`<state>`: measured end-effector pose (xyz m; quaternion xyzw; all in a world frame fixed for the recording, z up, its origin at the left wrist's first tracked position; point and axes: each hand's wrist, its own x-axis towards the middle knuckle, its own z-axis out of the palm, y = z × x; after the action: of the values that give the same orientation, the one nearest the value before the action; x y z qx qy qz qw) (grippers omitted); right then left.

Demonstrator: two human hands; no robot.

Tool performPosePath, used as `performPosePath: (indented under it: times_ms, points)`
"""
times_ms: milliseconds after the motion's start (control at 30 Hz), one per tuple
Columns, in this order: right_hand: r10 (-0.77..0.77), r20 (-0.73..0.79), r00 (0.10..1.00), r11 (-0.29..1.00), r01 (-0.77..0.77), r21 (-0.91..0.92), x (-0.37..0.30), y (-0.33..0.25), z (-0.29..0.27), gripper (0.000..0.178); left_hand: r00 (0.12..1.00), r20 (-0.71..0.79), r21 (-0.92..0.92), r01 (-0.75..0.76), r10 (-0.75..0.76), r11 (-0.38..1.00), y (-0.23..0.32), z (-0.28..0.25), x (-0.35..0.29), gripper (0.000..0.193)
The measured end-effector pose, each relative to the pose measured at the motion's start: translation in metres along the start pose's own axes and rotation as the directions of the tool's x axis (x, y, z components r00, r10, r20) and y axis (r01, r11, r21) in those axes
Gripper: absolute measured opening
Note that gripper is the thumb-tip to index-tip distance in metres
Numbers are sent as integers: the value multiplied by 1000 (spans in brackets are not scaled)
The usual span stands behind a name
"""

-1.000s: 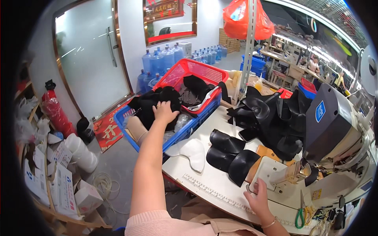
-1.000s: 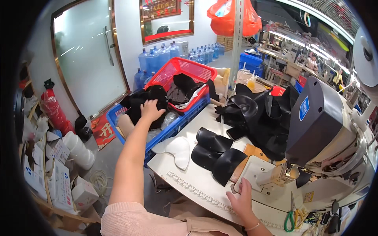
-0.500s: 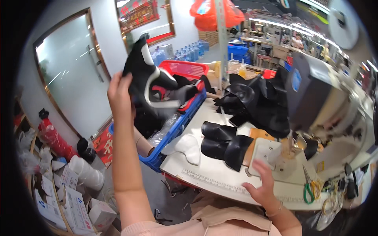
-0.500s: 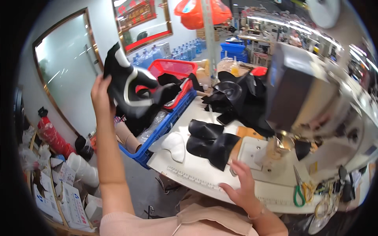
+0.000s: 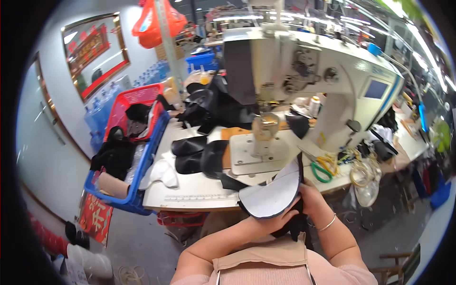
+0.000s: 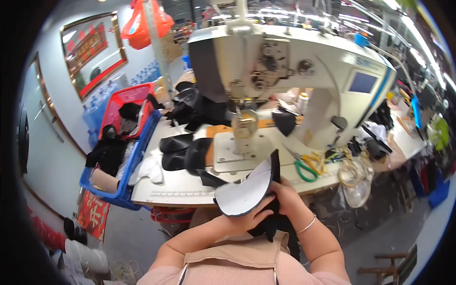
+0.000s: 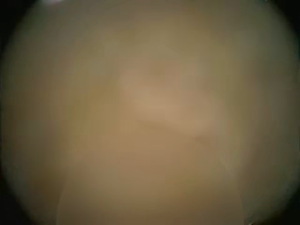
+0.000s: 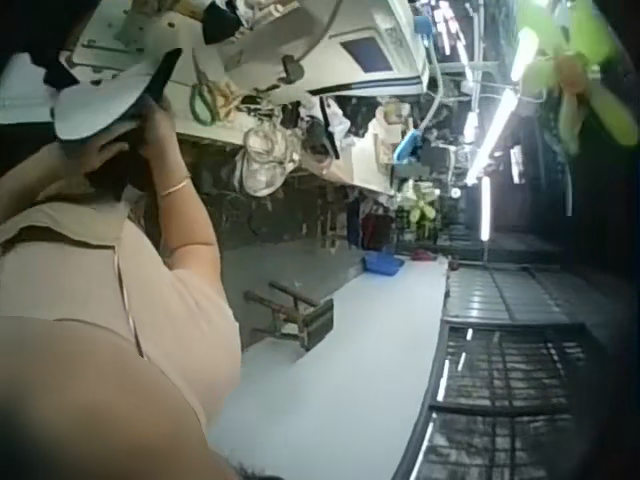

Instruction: Stitching together black leather components for shoe manufacturing using an industrial sewing machine.

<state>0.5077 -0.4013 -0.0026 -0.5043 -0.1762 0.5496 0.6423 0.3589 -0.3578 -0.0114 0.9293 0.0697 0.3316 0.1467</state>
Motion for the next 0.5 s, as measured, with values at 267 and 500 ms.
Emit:
performPosePath:
  times_ms: [267, 500]
  points:
    - [89, 571, 816, 657, 382, -649, -43, -117, -29, 30, 819, -482, -285, 188, -310, 940, -3, -38, 19, 93]
    - [243, 389, 889, 246, 331, -911, 5, -141, -2, 46, 744, 317, -873, 472, -588, 126, -52, -56, 19, 45]
